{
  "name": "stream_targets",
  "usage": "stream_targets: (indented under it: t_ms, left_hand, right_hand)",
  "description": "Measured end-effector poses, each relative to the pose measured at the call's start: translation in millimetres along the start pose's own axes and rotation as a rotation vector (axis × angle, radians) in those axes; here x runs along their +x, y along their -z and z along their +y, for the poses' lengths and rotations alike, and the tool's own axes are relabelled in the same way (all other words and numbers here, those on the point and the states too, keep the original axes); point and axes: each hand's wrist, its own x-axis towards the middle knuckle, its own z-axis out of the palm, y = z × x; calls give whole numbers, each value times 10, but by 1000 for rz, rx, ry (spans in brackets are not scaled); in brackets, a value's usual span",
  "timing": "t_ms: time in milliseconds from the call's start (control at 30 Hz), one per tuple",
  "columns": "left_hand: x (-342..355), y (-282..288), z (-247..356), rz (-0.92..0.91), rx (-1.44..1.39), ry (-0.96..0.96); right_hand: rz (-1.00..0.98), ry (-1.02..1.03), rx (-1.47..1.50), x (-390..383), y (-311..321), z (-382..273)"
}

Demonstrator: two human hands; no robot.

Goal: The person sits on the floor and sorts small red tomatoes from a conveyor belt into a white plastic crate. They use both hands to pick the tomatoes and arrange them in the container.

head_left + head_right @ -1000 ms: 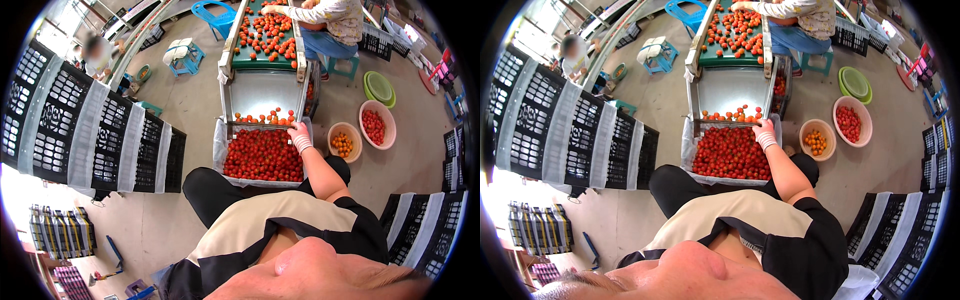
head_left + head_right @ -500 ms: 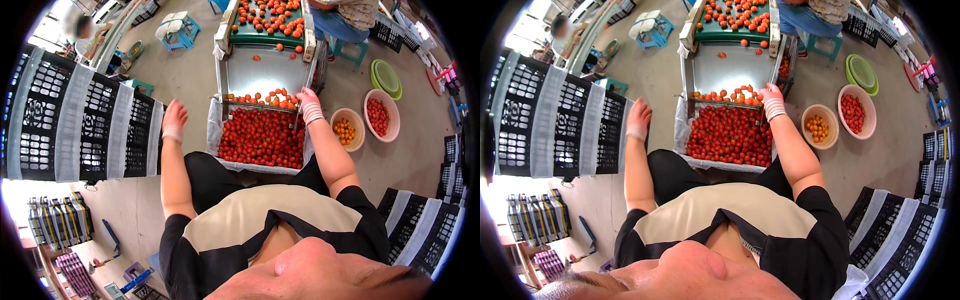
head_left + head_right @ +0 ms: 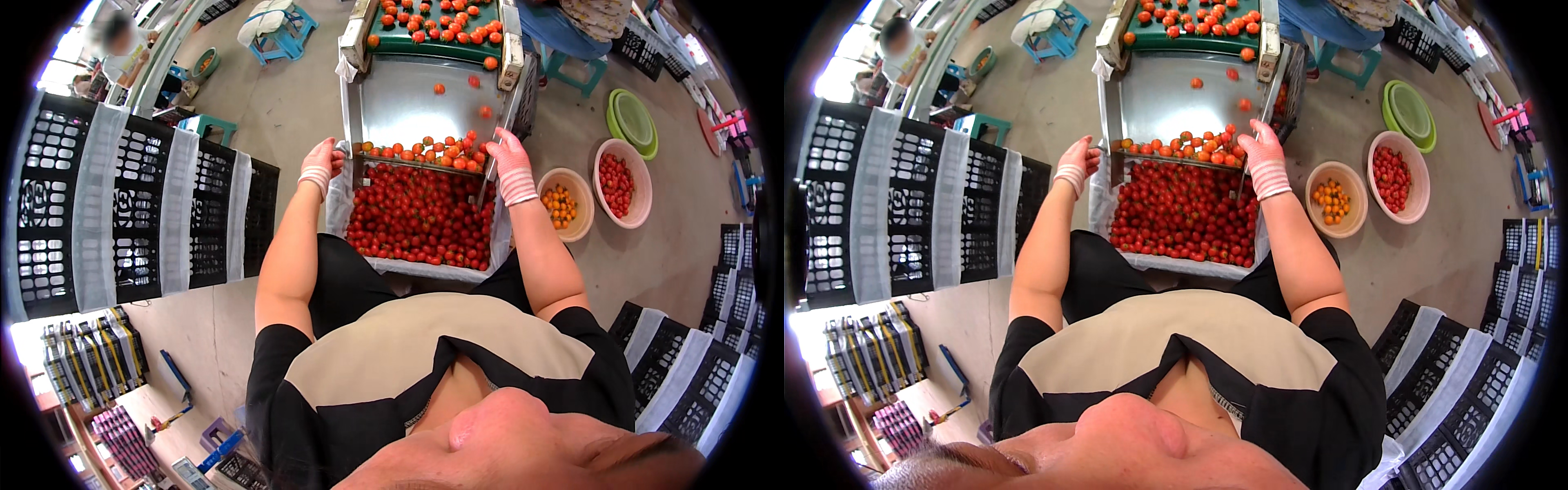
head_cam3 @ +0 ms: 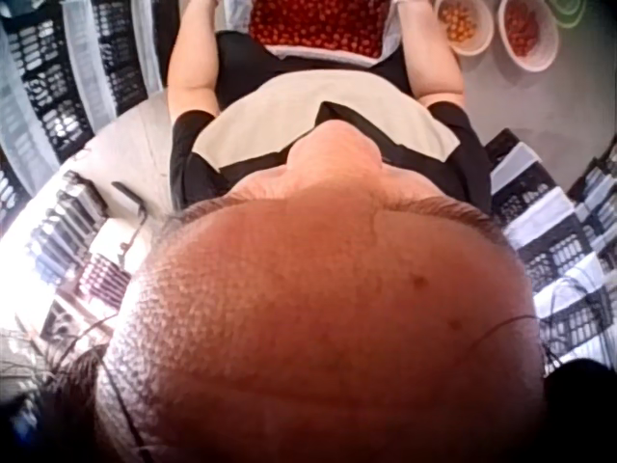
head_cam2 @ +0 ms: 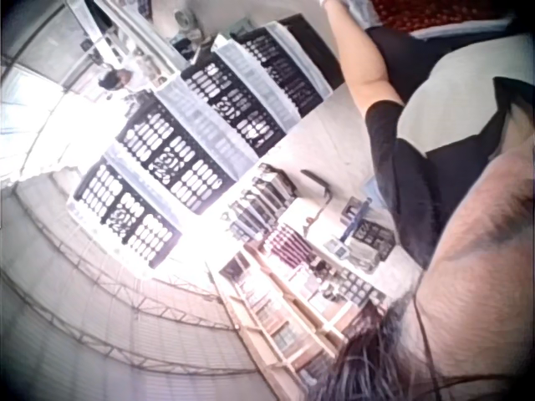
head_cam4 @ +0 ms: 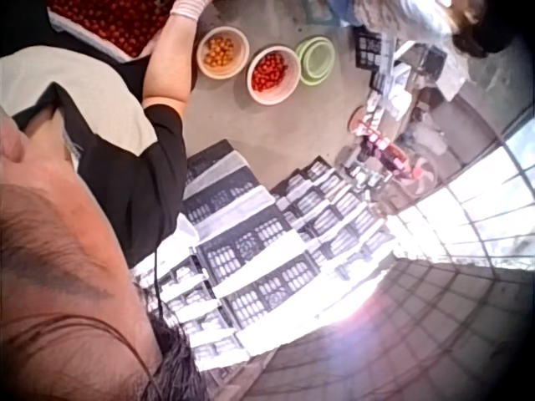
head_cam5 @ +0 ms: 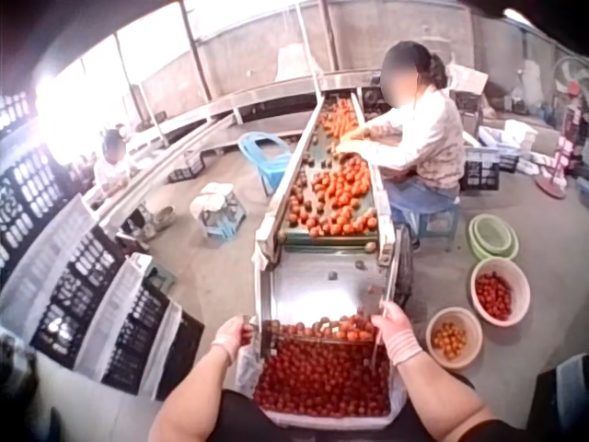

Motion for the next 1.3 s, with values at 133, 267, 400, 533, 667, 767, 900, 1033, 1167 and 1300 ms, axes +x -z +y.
stream_targets:
  t_ms: [133, 267, 400, 533, 667, 767, 900, 1033, 1167, 1300]
  left_hand:
    - [35, 160, -63, -25, 31, 20]
    - [-8, 144, 18, -69, 1, 52]
    - [-55, 257, -12, -107, 48, 69]
    - [-142, 367, -72, -131, 111, 97]
    - [-123, 382, -103, -168, 129, 85]
    - [-169, 402, -133, -148, 140, 83]
    - [-234, 356, -148, -127, 180, 94]
    - [-199, 398, -203, -124, 193, 90]
    - [-167, 415, -251, -131, 203, 80]
    - [-178, 309, -183, -105, 201, 57]
  right_hand:
    - [-24, -131, 103, -142, -124, -250]
    - [-27, -135, 153, -168, -167, -283]
    - [-132, -78, 7, -125, -261, -225]
    - [-223, 402, -756, -183, -481, -192]
    - [-249, 691, -1046, -16, -774, 171]
    - [-262, 795, -1454, 16, -972, 133]
    - [-251, 465, -1785, 169, -1194, 73]
    - [-426, 476, -1926, 83, -1246, -8]
    - [-441, 431, -1973, 69, -1323, -46]
    - [-211, 416, -1789, 341, -1354, 249]
